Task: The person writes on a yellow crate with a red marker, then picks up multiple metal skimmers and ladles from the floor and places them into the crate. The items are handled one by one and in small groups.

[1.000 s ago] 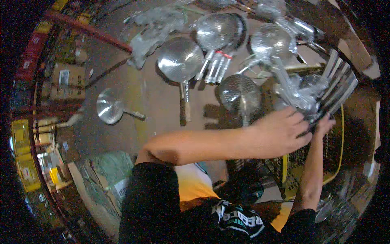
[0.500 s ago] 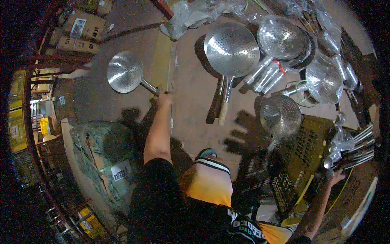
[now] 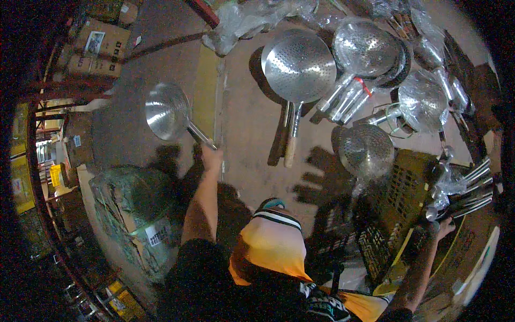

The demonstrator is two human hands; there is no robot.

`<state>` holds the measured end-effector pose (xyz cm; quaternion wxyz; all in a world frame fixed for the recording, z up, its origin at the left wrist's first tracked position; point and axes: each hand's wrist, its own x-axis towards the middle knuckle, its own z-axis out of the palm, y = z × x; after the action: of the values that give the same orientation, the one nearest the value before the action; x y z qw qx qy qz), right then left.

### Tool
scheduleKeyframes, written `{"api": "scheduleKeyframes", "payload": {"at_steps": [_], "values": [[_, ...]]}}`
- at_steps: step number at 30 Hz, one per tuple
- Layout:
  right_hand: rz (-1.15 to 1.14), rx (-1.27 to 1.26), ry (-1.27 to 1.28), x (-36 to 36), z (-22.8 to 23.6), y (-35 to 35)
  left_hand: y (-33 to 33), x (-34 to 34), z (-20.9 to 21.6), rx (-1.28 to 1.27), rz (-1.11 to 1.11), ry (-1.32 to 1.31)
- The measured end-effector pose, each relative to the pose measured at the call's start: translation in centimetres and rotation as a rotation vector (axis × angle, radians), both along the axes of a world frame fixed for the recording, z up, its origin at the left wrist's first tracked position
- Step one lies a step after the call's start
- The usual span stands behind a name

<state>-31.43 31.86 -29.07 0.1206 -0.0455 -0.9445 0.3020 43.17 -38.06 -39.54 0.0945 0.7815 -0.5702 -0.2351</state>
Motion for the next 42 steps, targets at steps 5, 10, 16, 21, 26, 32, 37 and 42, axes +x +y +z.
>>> {"api": "scheduleKeyframes", "payload": {"at_steps": [5,10,16,21,26,32,37,42], "values": [[0.060,0.026,0.009,0.9,0.7,-2.9,2.7,2.3,-2.1,0.154,0.470,0.412],[0.026,0.112,0.143,3.8,2.4,-7.0,0.7,4.3,-1.2,0.194,0.466,0.415],[-0.041,0.134,0.166,7.7,4.9,-10.6,10.3,-2.7,15.2,-0.003,0.003,0.650],[0.128,-0.251,0.044,10.4,6.2,-10.9,13.8,-11.3,31.6,-0.075,-0.343,0.672],[-0.148,-0.106,-0.139,10.8,5.0,-13.3,20.4,-19.2,42.4,0.210,-0.524,0.938],[-0.379,-0.260,-0.419,9.9,3.8,-14.7,24.1,-25.1,46.4,0.669,-0.888,0.818],[0.027,-0.554,-0.626,6.3,3.9,-8.1,24.7,-29.5,46.5,0.907,-1.489,0.469],[0.213,-0.197,-0.822,1.1,2.4,-6.1,26.1,-34.4,45.4,0.958,-1.696,0.169]]}}
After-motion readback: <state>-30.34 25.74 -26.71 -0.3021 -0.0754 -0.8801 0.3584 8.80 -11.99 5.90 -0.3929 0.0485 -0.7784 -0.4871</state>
